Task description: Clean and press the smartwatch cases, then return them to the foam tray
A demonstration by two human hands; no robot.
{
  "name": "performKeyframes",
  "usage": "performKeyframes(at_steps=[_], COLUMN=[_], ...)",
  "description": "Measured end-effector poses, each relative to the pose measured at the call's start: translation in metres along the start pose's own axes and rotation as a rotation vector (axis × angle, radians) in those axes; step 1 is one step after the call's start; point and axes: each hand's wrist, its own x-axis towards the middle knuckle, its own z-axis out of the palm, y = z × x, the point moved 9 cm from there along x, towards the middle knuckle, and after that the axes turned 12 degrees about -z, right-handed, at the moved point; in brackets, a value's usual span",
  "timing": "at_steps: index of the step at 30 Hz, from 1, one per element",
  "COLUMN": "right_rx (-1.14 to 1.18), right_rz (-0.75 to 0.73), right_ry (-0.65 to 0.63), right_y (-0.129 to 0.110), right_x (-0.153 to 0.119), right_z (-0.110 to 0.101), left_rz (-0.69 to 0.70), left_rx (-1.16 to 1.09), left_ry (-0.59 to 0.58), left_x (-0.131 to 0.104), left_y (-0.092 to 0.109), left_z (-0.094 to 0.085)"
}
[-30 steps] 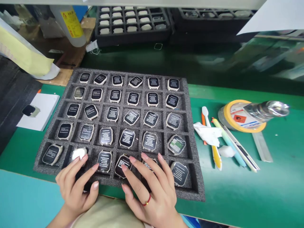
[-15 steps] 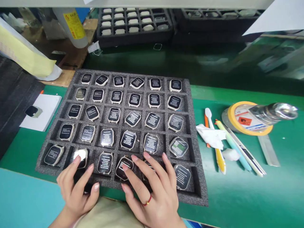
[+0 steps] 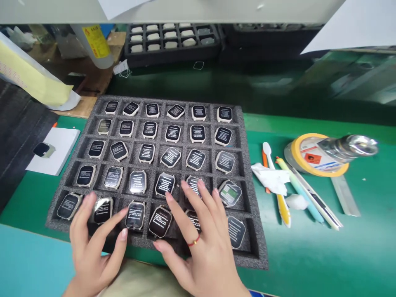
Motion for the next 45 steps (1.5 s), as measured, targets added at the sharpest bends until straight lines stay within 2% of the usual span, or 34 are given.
performKeyframes(at_steps=[4, 11, 20, 27, 30, 35, 39, 45], right_rx=[-0.054, -0.112, -0.084, -0.033, -0.044, -0.195, -0.253, -0.238], right_rz=[0.023, 0.010, 0.043, -0.017, -0.040, -0.085, -0.117, -0.122], right_ry=[-0.102, -0.150, -0.100, -0.096, -0.157, -0.284, -0.332, -0.332], right_y=[0.002, -0.001, 0.000, -0.005, -0.003, 0.022, 0.041, 0.043], right_x=[0.011, 0.011, 0.005, 0.005, 0.007, 0.018, 0.033, 0.051], right_z=[0.014, 0.023, 0.019, 0.016, 0.011, 0.005, 0.012, 0.024], left_rz=[-0.074, -0.056, 0.002, -0.025, -0.019, 0.088, 0.213, 0.308], left_rx=[0.135, 0.203, 0.210, 0.206, 0.189, 0.209, 0.323, 0.424], left_ry=[-0.131, -0.218, -0.141, -0.166, -0.216, -0.303, -0.327, -0.293], left_x=[0.022, 0.035, 0.033, 0.032, 0.034, 0.053, 0.075, 0.093], left_y=[0.001, 0.003, 0.003, 0.003, 0.002, 0.008, 0.014, 0.018], left_z=[0.011, 0.024, 0.020, 0.021, 0.019, 0.018, 0.028, 0.040])
